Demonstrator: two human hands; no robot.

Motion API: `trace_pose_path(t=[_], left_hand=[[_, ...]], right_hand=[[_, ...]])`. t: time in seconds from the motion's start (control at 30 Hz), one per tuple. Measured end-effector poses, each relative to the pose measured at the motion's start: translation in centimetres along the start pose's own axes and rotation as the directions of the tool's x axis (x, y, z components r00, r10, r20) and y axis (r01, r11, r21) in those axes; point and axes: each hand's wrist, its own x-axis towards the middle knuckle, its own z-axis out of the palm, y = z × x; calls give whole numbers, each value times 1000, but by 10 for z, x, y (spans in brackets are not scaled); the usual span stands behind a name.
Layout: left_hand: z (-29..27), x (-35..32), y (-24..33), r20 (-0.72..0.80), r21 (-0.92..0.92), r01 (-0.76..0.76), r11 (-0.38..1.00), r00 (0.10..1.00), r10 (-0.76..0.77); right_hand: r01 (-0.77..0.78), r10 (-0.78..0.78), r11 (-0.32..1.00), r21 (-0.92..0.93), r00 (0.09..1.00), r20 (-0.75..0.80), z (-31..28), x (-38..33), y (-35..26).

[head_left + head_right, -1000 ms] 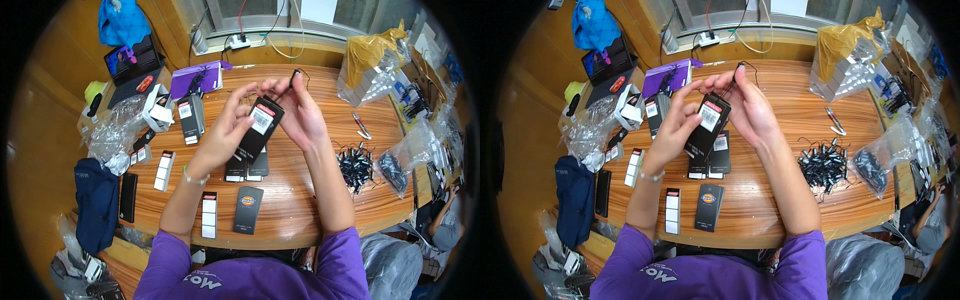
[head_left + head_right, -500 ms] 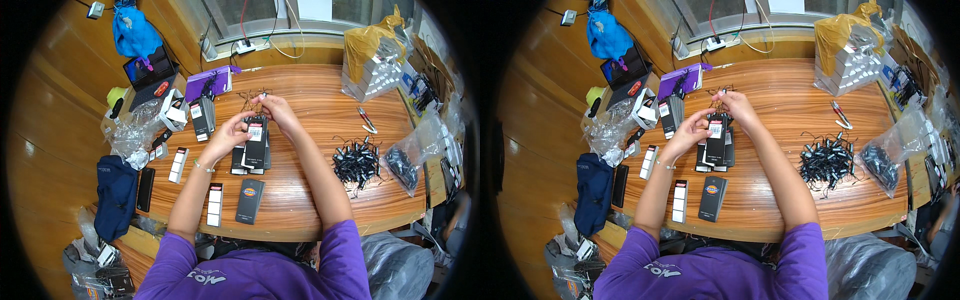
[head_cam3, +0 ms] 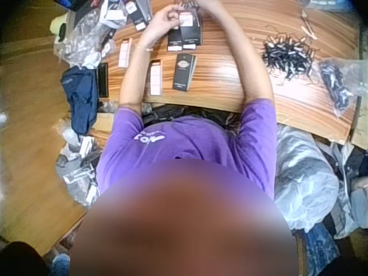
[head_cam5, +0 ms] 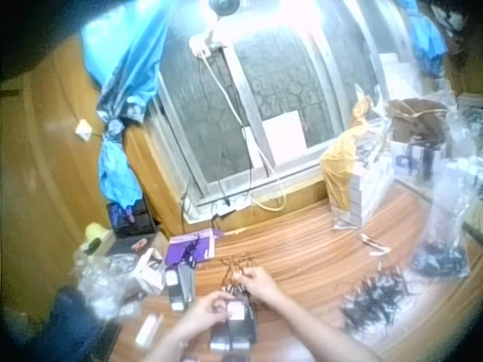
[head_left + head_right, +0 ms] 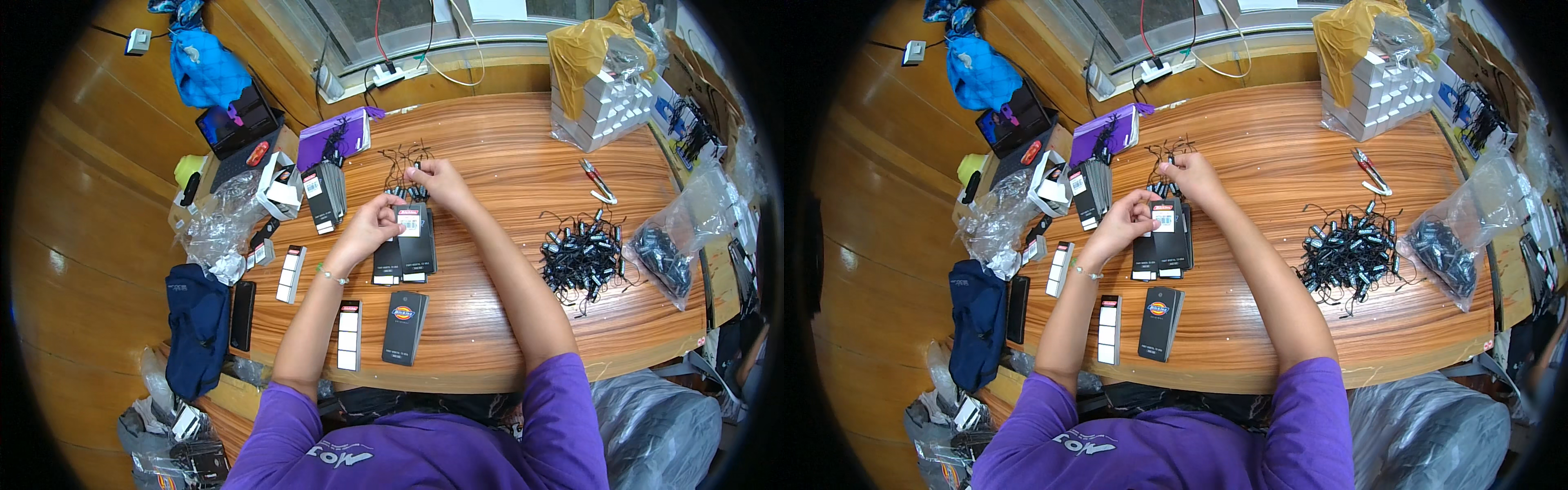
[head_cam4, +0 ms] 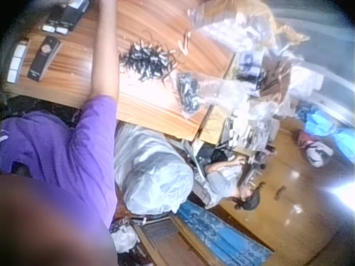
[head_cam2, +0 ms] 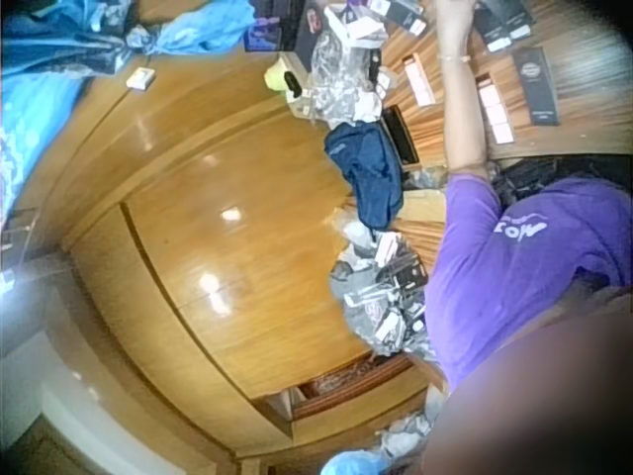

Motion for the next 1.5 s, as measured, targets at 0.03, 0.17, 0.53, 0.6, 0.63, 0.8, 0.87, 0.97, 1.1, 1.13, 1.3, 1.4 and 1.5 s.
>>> trace_pose_path(t=[0.03, 0.17, 0.53, 0.6, 0.63, 0.8, 0.87, 0.97, 1.1, 1.13, 1.3, 1.4, 1.5], left_hand=[[2, 0, 2, -26, 86, 13, 996, 1000, -11], [11, -1, 6, -111, 481, -58, 875, 986, 127], [12, -52, 17, -201, 530, -136, 837, 939, 280], [11, -80, 29, -227, 461, -110, 880, 945, 237], [10, -94, 33, -227, 439, -77, 895, 954, 194], [-1, -129, 24, -229, 343, -151, 927, 944, 239], [-5, -135, 26, -170, 324, -170, 931, 957, 234], [-5, -143, 17, -143, 306, -221, 926, 951, 274], [-6, -139, 22, -184, 289, -288, 913, 919, 348], [-7, -136, 22, -201, 307, -300, 903, 907, 369], [-24, -112, 30, -211, 375, -301, 877, 893, 397], [-37, -81, 31, -200, 437, -286, 853, 894, 402], [-34, -30, 26, -193, 503, -297, 812, 877, 440]], right_hand=[[-1, 0, 997, -83, 1000, -13, -1, -2, -2], [38, -56, 953, -300, 997, -54, -2, -14, -11], [8, -234, 643, -766, 954, -187, 8, -24, 0], [28, -254, 692, -721, 945, -208, 7, -23, -1], [34, -258, 720, -694, 940, -222, 6, -23, -5], [204, -311, 896, -394, 922, -231, -5, -34, -64], [239, -305, 918, -317, 936, -177, -8, -56, -86], [177, -194, 916, -361, 981, -11, -3, -119, -110], [41, -22, 882, -470, 999, 45, 10, -226, -120], [21, -7, 885, -465, 999, 32, 11, -250, -118], [-153, 94, 840, -520, 986, -138, 7, -318, -116], [-190, 108, 814, -549, 978, -178, -6, -320, -115], [-131, -38, 741, -659, 971, -236, -24, -312, -86]])
